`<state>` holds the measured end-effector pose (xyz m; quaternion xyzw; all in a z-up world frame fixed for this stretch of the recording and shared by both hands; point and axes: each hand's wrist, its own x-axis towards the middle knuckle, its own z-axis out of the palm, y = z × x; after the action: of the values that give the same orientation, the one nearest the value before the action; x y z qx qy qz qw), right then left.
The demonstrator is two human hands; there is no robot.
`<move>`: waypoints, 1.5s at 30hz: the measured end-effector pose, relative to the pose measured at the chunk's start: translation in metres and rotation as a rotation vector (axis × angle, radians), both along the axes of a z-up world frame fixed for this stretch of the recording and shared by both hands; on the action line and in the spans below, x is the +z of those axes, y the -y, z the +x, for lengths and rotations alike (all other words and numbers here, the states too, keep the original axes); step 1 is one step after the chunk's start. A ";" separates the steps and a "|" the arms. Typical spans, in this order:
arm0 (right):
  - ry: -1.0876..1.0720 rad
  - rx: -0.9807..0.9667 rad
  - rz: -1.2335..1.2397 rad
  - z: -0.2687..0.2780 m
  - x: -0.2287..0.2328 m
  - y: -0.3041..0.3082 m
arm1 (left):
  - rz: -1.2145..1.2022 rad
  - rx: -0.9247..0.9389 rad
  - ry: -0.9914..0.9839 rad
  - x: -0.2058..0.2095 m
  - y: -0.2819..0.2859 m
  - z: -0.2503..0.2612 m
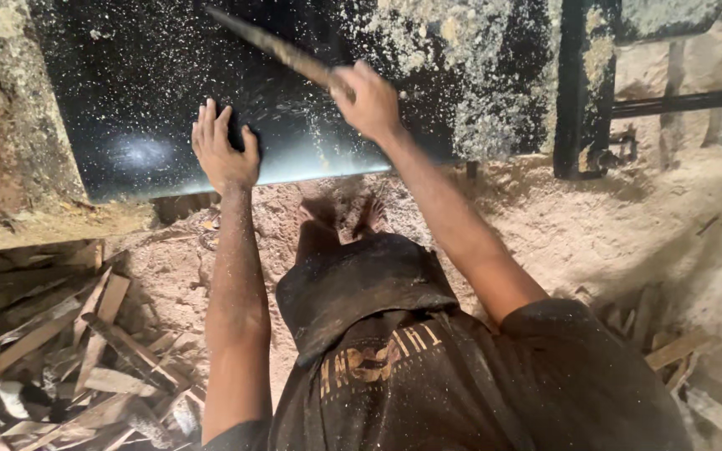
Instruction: The person clears sawdust from a saw table by hand and repeatedly feeds wooden blocks through the saw to cut wooden boards with another person.
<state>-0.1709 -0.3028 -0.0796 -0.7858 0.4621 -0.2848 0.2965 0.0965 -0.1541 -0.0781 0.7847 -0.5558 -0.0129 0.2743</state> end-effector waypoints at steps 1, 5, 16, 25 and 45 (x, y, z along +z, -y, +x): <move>-0.037 -0.057 -0.010 0.002 -0.003 0.018 | 0.004 -0.005 0.004 -0.001 0.000 0.001; 0.033 -0.492 -0.029 -0.081 -0.013 0.079 | 0.019 -0.006 0.010 -0.005 0.004 0.003; 0.075 -0.400 -0.118 -0.113 0.002 -0.042 | -0.097 0.007 -0.019 -0.005 0.002 0.002; 0.186 -0.791 -0.002 -0.178 0.018 0.010 | 0.072 0.015 0.012 -0.024 0.001 0.010; 0.048 -0.512 -0.068 -0.043 0.010 0.004 | -0.051 -0.266 -0.146 0.003 0.163 -0.043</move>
<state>-0.2141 -0.3065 -0.0695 -0.6459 0.6289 -0.3843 0.1990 0.0535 -0.3169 -0.0746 0.6941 -0.6334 -0.0920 0.3295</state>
